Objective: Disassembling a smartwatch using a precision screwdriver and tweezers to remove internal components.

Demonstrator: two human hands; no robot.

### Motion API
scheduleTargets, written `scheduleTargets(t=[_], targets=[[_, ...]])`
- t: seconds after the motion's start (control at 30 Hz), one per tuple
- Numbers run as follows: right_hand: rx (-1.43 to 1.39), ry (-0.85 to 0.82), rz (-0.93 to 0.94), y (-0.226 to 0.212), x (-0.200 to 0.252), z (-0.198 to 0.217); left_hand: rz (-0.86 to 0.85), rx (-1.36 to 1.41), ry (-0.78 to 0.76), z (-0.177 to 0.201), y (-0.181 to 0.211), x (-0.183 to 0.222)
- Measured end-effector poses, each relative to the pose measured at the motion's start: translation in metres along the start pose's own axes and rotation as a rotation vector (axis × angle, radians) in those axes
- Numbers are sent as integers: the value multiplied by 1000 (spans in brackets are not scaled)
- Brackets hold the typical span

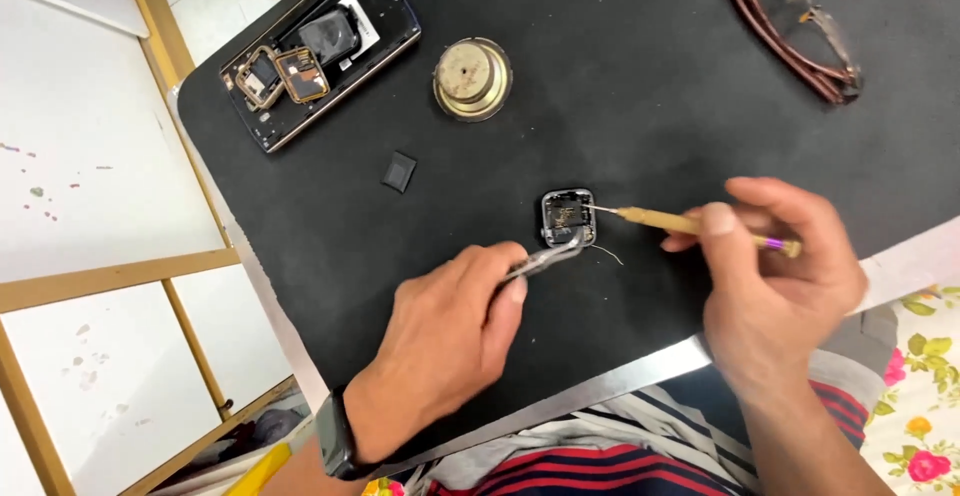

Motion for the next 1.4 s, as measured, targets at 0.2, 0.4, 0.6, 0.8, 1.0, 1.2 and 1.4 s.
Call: scheduleTargets(t=[0.2,0.4,0.6,0.8,1.0,1.2,1.4], targets=[[52,-68,31,-4,-4,-7,-139,-224,158,-2,-13,-2],[49,-61,40,-3,-5,-8,-191,-290,154,-5,-17,-10],[65,-54,36,-3,-6,-8,-224,-367,158,-6,-15,-17],[96,-68,43,-6,-7,-9,-204,-386,135,-7,-16,-19],[85,-59,42,-5,-7,-8,-210,-363,145,-8,-18,-18],[94,-24,55,-6,-5,-4,-207,-371,145,-7,-17,-19],[117,6,79,-5,0,-2,-212,-379,156,-6,-19,-20]])
Point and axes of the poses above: each hand's wrist, its own x-axis away from the middle knuckle, its own z-axis out of the back of the hand, y = z × x, the point moved 4 cm from there along -x, towards the middle knuckle, and after that the axes turned 1 degree about z, right-handed, at the moved point
